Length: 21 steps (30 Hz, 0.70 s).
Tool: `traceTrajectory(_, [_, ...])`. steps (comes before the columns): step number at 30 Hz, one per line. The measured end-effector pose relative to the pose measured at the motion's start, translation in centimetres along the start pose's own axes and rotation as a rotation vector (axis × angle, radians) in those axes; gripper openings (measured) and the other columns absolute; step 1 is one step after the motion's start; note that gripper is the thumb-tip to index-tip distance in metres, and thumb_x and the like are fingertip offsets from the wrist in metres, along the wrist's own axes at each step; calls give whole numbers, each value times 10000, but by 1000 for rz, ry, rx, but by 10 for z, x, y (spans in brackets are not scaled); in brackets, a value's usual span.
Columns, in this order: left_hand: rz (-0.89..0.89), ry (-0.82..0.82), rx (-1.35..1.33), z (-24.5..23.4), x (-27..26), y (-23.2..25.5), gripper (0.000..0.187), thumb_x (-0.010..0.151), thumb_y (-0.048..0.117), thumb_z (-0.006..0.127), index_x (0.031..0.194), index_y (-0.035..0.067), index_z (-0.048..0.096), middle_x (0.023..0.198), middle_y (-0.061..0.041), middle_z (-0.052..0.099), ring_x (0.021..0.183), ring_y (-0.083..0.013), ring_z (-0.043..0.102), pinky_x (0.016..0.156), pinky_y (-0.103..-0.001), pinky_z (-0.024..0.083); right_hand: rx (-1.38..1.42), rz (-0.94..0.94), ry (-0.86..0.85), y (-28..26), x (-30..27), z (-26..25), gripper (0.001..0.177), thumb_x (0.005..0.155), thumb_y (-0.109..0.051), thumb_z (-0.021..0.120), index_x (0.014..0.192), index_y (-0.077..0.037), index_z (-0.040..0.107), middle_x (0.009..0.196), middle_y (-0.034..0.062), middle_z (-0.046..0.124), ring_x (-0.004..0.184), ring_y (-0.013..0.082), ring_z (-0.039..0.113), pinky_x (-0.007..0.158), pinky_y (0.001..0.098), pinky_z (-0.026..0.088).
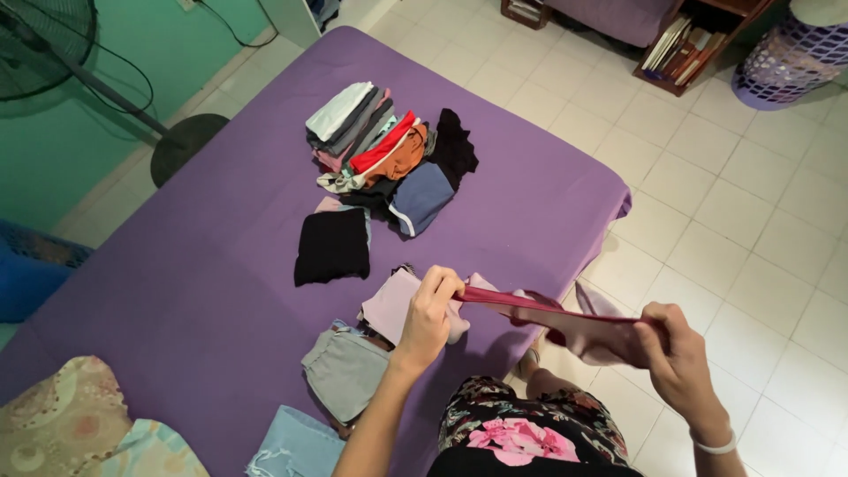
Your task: The person is folding various items of laundry, including tops and underwear, on a bed and organizing them into neat stacks.
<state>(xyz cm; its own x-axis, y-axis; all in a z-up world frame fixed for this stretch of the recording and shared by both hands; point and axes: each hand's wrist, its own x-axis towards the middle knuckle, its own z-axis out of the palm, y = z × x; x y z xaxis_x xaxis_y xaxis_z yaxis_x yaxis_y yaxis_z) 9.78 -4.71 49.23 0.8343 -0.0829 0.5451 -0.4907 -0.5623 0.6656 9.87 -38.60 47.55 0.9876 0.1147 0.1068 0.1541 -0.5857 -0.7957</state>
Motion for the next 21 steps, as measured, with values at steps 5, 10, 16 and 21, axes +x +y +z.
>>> traceTrajectory(5, [0, 28, 9, -6, 2, -7, 497, 657, -81, 676, 1123, -22, 511, 1134, -171, 535, 951, -268, 594, 847, -320, 539, -434, 103, -198, -24, 6, -5, 362, 760, -481, 642, 933, -192, 510, 685, -40, 645, 525, 146, 583, 552, 275, 444])
traceTrajectory(10, [29, 161, 217, -12, 7, -6, 224, 868, -163, 508, 1051, -52, 574, 999, -171, 622, 911, -286, 647, 808, -324, 556, -660, 253, -256, -25, 12, -18, 173, 775, -359, 648, 849, -230, 559, 647, -36, 675, 571, 172, 598, 564, 305, 444])
traceTrajectory(16, [104, 274, 390, -23, 21, -3, 141, 913, -95, 537, 962, 10, 616, 800, -75, 641, 649, -199, 626, 561, -305, 484, -601, 142, 2, -11, 11, -26, 281, 670, -58, 566, 893, -207, 652, 721, -25, 668, 645, 180, 571, 637, 305, 432])
traceTrajectory(21, [50, 308, 295, -40, 33, 3, 164, 855, -131, 567, 888, 20, 623, 796, -68, 674, 671, -208, 669, 586, -314, 536, -166, -24, 238, -31, 14, -32, 420, 652, 165, 434, 930, -17, 691, 879, 50, 679, 767, 162, 568, 742, 255, 471])
